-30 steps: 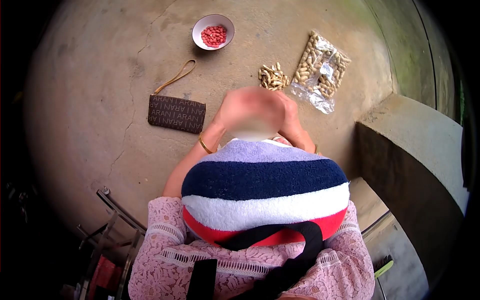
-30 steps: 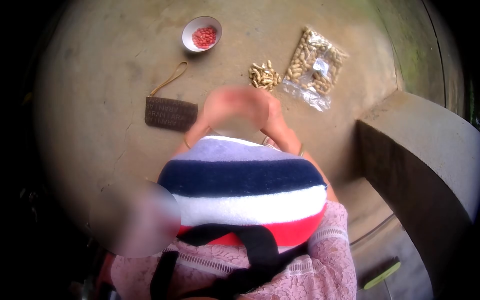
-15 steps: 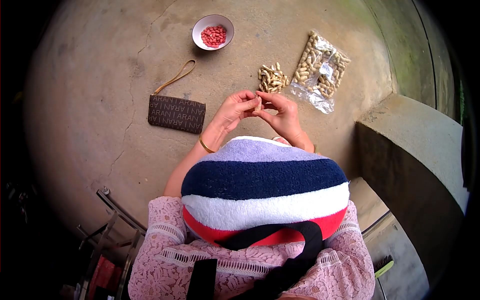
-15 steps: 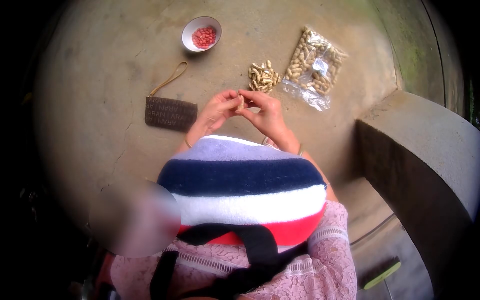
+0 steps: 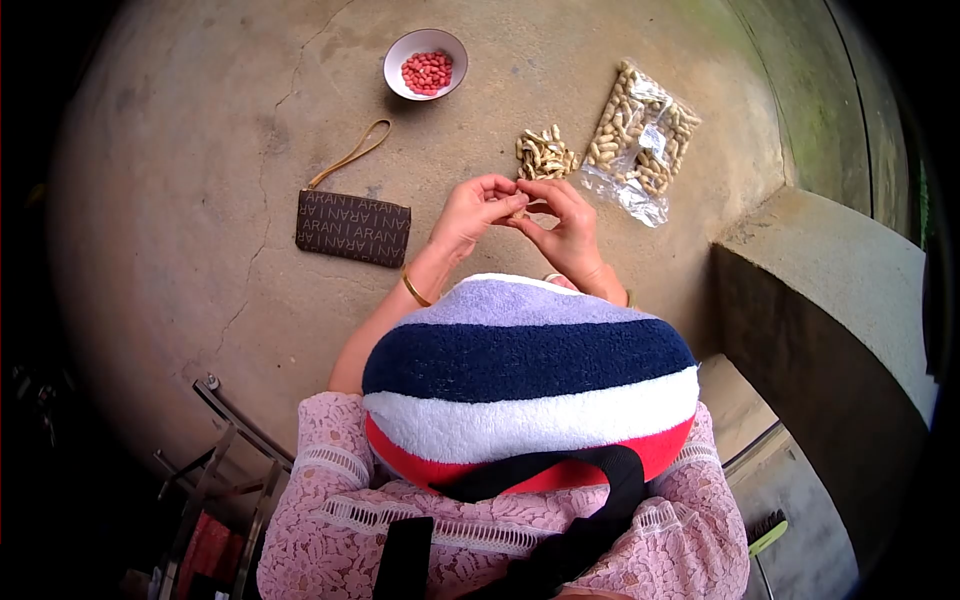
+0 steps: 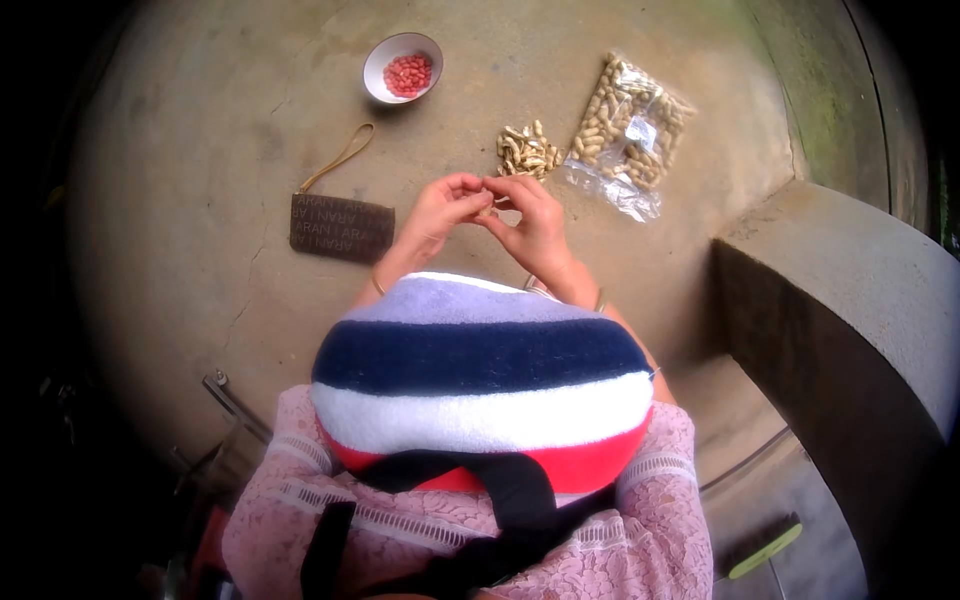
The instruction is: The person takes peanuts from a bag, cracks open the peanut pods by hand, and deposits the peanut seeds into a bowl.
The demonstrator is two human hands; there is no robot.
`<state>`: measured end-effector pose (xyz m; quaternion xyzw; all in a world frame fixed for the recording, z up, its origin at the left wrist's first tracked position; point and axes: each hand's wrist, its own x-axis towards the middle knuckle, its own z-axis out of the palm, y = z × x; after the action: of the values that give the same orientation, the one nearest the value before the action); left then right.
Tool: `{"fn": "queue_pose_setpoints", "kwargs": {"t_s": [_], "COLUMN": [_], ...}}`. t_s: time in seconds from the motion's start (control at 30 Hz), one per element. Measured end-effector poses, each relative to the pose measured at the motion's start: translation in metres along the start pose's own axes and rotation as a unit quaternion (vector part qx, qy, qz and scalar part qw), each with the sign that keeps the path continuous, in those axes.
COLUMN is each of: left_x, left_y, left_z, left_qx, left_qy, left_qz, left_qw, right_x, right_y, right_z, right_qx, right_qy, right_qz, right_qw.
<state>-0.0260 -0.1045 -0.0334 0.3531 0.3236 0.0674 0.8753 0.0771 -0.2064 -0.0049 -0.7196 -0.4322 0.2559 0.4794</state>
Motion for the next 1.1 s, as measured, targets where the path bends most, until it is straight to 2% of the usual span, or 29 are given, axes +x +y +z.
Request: {"fn": "queue_pose_setpoints", "kwargs": {"t_s": [0.17,0.4,0.57,0.63,0.7,0.9,0.97,1.03,1.1], "left_x": [0.001,0.001,-0.001,-0.002,-0.002,-0.001,-0.002,-0.002,-0.002], "left_y": [-0.004,-0.006,0.002,0.004,0.004,0.0,0.0,-0.004,-0.008], "left_z": [-0.008,-0.011,-0.01,-0.008,-0.006,-0.007,-0.002,-0.001,-0.002], "left_qx": [-0.079,-0.13,-0.037,-0.034,-0.031,-0.062,-0.11,-0.115,-0.119], "left_qy": [-0.008,-0.024,-0.068,-0.066,-0.064,-0.097,-0.116,-0.106,-0.096], "left_qz": [-0.097,-0.105,-0.063,-0.057,-0.051,-0.049,-0.06,-0.076,-0.09], "left_qw": [0.992,0.986,0.995,0.996,0.996,0.992,0.985,0.985,0.984], "right_x": [0.0,0.0,0.003,0.005,0.006,0.006,0.006,0.008,0.007], "right_y": [-0.001,-0.001,-0.003,-0.004,-0.005,-0.01,-0.011,-0.011,-0.01], "right_z": [0.0,-0.002,-0.004,-0.005,-0.005,-0.008,-0.009,-0.007,-0.008], "right_qx": [0.007,0.023,-0.009,-0.04,-0.04,-0.046,-0.044,-0.038,-0.032], "right_qy": [0.001,0.001,0.002,0.01,0.008,-0.043,-0.066,-0.055,-0.064], "right_qz": [0.006,0.012,0.002,-0.053,-0.055,-0.058,-0.057,-0.101,-0.088], "right_qw": [1.0,1.0,1.0,0.998,0.998,0.996,0.995,0.993,0.994]}}
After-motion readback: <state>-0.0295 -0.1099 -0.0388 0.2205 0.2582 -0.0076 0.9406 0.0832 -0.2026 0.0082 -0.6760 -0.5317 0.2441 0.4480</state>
